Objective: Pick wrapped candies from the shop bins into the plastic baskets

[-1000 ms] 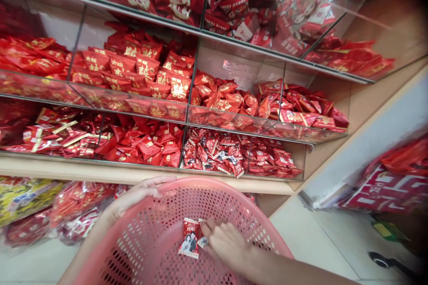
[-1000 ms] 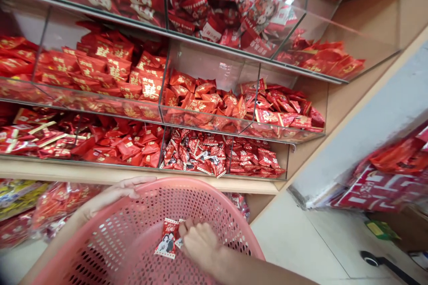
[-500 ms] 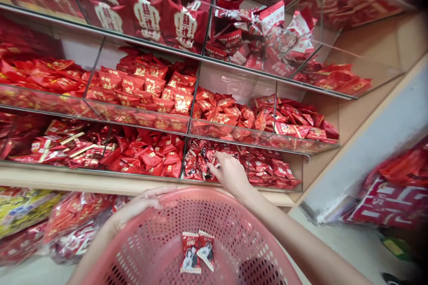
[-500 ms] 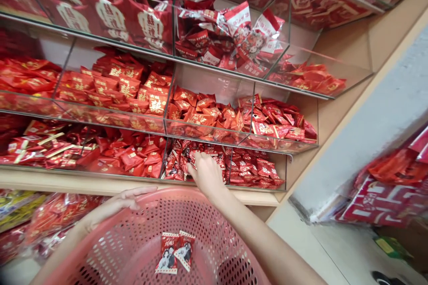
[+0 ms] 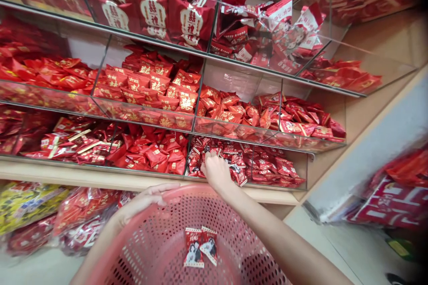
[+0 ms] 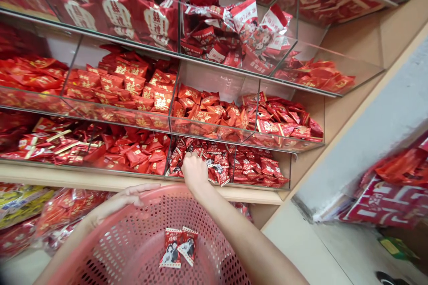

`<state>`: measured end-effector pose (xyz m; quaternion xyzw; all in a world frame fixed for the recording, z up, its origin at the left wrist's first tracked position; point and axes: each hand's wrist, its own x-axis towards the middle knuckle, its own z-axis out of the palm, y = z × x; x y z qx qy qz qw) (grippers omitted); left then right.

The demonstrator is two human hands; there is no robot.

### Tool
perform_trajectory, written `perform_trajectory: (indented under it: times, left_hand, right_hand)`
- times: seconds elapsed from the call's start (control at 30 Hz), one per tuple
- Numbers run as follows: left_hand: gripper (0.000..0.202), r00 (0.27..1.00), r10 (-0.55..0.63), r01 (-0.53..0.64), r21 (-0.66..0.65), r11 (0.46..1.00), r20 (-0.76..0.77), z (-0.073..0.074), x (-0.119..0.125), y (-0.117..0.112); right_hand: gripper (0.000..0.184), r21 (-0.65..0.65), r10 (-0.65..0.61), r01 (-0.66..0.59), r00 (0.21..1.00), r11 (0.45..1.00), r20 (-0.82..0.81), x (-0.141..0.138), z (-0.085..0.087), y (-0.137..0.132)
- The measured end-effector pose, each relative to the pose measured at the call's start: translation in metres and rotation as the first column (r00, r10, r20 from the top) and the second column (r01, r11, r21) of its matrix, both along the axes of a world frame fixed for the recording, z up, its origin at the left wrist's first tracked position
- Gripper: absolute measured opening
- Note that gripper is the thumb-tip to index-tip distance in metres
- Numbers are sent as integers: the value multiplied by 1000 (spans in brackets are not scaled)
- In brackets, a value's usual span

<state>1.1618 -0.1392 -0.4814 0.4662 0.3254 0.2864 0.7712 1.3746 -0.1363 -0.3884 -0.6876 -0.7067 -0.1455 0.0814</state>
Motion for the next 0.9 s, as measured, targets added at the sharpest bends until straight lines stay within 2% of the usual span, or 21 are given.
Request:
perform_trajectory:
  times: [0.2,0.33,0.4,0.5,0.6,0.7,0.77,0.9]
  left_hand:
    - [62,1000,-3,3,23,1000,-21,3,0,-1]
    - [66,999,-15,16,19,1000,-36,7,2,-3]
    - [66,999,5,-5,9,1000,-44,9,2,-4]
    - [69,999,13,-14,-19,1000,-45,8,3,-4]
    - [74,1000,1,-2,-36,999,-25,7,3,-3]
    - [75,1000,-13,12,-39,999,-23,6,4,-3]
    - [75,1000,-16,15,-37,999,-23,7,4,-4]
    - [75,1000,-13,12,-24,1000,-19,7,6,-4]
  right_hand:
    - [19,73,20,-13,995,997,-99,12,10,-11]
    - [21,144,107,-80,976,986,-189,17,28,-42]
    - [20,129,155,-129,965,983,-212,18,30,-64]
    - [14,-29,178,-188,963,982,-201,22,12,-92]
    - [16,-261,119,-144,987,955,-109,30,-26,-108]
    - [21,-410,103,-92,995,907,4,37,-58,-110]
    - [24,-454,104,-75,994,888,40,37,-66,-109]
    - [20,-465,172,-135,984,875,38,14,-59,-104]
